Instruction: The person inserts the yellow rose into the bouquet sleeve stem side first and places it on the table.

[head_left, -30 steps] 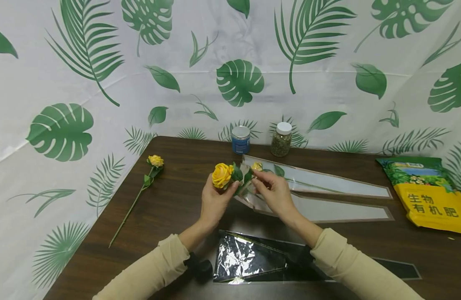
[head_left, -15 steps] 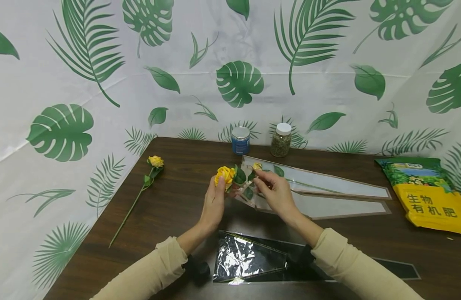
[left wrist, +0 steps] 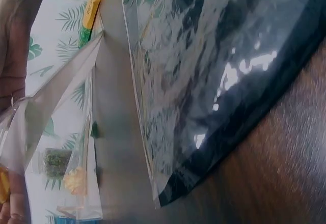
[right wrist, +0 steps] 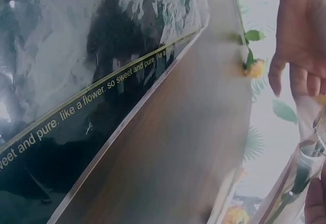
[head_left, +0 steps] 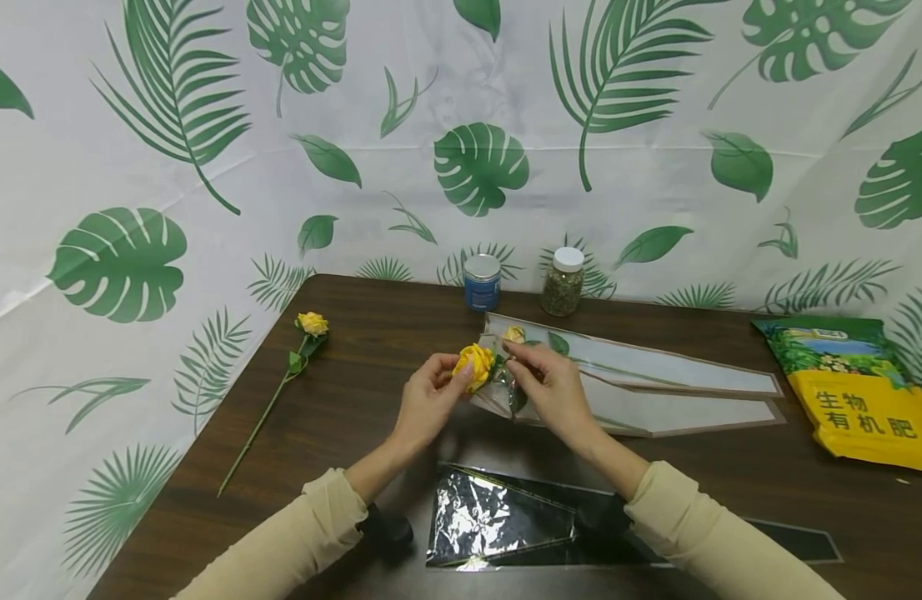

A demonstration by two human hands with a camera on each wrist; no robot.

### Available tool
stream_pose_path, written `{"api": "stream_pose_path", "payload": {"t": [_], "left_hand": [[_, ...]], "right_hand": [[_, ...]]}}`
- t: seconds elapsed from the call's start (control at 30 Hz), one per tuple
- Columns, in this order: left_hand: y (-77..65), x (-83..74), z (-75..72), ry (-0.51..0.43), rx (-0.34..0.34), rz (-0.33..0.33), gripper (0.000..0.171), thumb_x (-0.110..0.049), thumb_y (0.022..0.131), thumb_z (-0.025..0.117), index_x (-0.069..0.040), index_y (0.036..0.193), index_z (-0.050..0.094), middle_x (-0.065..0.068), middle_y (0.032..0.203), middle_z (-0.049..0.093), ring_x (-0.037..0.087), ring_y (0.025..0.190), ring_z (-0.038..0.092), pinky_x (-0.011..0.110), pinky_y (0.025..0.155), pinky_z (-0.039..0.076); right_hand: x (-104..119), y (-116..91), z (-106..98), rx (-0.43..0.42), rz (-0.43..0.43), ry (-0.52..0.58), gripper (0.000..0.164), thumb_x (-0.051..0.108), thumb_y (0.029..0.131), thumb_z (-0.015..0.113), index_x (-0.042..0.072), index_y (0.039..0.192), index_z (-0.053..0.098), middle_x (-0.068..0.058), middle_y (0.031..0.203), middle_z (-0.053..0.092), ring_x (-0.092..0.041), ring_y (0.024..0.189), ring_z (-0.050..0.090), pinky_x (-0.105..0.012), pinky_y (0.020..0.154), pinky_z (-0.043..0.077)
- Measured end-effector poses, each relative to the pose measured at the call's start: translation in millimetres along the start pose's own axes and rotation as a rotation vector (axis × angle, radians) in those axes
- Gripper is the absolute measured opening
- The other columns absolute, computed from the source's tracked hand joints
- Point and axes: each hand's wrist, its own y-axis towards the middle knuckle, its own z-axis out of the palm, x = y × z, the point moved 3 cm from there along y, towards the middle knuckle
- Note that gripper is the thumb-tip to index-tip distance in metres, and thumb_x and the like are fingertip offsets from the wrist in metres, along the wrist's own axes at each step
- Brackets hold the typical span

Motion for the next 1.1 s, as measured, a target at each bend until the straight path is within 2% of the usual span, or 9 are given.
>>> {"api": "stream_pose_path", "payload": {"t": [0.1, 0.23, 0.37, 0.47, 0.7, 0.87, 1.1], "left_hand": [[1.7, 0.5, -1.5, 0.064, 0.015, -0.002, 0.023, -0.016, 0.091, 0.062, 0.003, 0.105, 0.063, 0.020, 0.096, 0.068, 0.021, 0.069, 0.068, 0.047, 0.069, 0.056], [3.7, -1.6, -3.2, 0.156, 0.050, 0.027, 0.023, -0.016, 0.091, 0.063, 0.003, 0.102, 0.065, 0.019, 0.097, 0.069, 0.024, 0.064, 0.069, 0.045, 0.064, 0.056], [6.2, -3.7, -4.2, 0.226, 0.075, 0.033, 0.023, -0.017, 0.090, 0.064, 0.002, 0.103, 0.065, 0.016, 0.096, 0.069, 0.021, 0.063, 0.069, 0.038, 0.060, 0.057], [8.9, -3.4, -4.9, 0.266, 0.065, 0.021, 0.022, -0.018, 0.089, 0.066, -0.003, 0.104, 0.063, 0.013, 0.093, 0.071, 0.017, 0.060, 0.068, 0.030, 0.055, 0.056], [12.0, 0.9, -3.5, 0.372, 0.040, 0.083, 0.017, -0.019, 0.087, 0.068, -0.009, 0.099, 0.061, 0.007, 0.084, 0.070, 0.009, 0.052, 0.063, 0.022, 0.045, 0.049], [11.3, 3.7, -2.1, 0.378, 0.037, 0.090, 0.015, -0.016, 0.086, 0.069, -0.008, 0.097, 0.063, 0.007, 0.083, 0.071, 0.008, 0.048, 0.061, 0.023, 0.042, 0.048], [9.8, 6.4, -1.4, 0.391, 0.042, 0.094, 0.012, -0.015, 0.086, 0.069, -0.008, 0.095, 0.064, 0.008, 0.083, 0.071, 0.008, 0.044, 0.059, 0.022, 0.039, 0.045]], "right_hand": [[2.4, -0.3, 0.3, 0.003, -0.024, -0.011, 0.027, 0.001, 0.087, 0.064, 0.001, 0.113, 0.067, -0.008, 0.080, 0.065, -0.006, 0.064, 0.047, -0.018, 0.053, 0.040], [5.5, -1.2, 0.3, 0.014, -0.028, -0.014, 0.028, 0.000, 0.086, 0.064, 0.002, 0.114, 0.067, -0.009, 0.088, 0.067, -0.006, 0.067, 0.047, -0.019, 0.055, 0.041], [7.2, -2.1, 0.7, 0.028, -0.045, -0.015, 0.028, 0.000, 0.087, 0.064, 0.001, 0.114, 0.066, -0.010, 0.091, 0.068, -0.006, 0.069, 0.049, -0.020, 0.056, 0.043], [7.4, -2.7, 1.5, 0.039, -0.057, -0.009, 0.028, -0.001, 0.087, 0.063, 0.000, 0.115, 0.066, -0.010, 0.089, 0.067, -0.006, 0.069, 0.048, -0.020, 0.055, 0.043], [4.5, -4.4, 3.9, 0.047, -0.071, -0.004, 0.028, -0.002, 0.086, 0.064, -0.001, 0.114, 0.066, -0.010, 0.088, 0.066, -0.006, 0.066, 0.046, -0.019, 0.054, 0.041], [3.1, -6.3, 5.5, 0.057, -0.079, 0.015, 0.026, -0.002, 0.086, 0.064, -0.001, 0.112, 0.067, -0.009, 0.086, 0.066, -0.005, 0.066, 0.046, -0.019, 0.054, 0.041], [1.6, -7.5, 8.8, 0.064, -0.087, -0.025, 0.026, -0.001, 0.085, 0.065, 0.000, 0.111, 0.067, -0.006, 0.082, 0.063, -0.005, 0.064, 0.045, -0.019, 0.053, 0.040]]}}
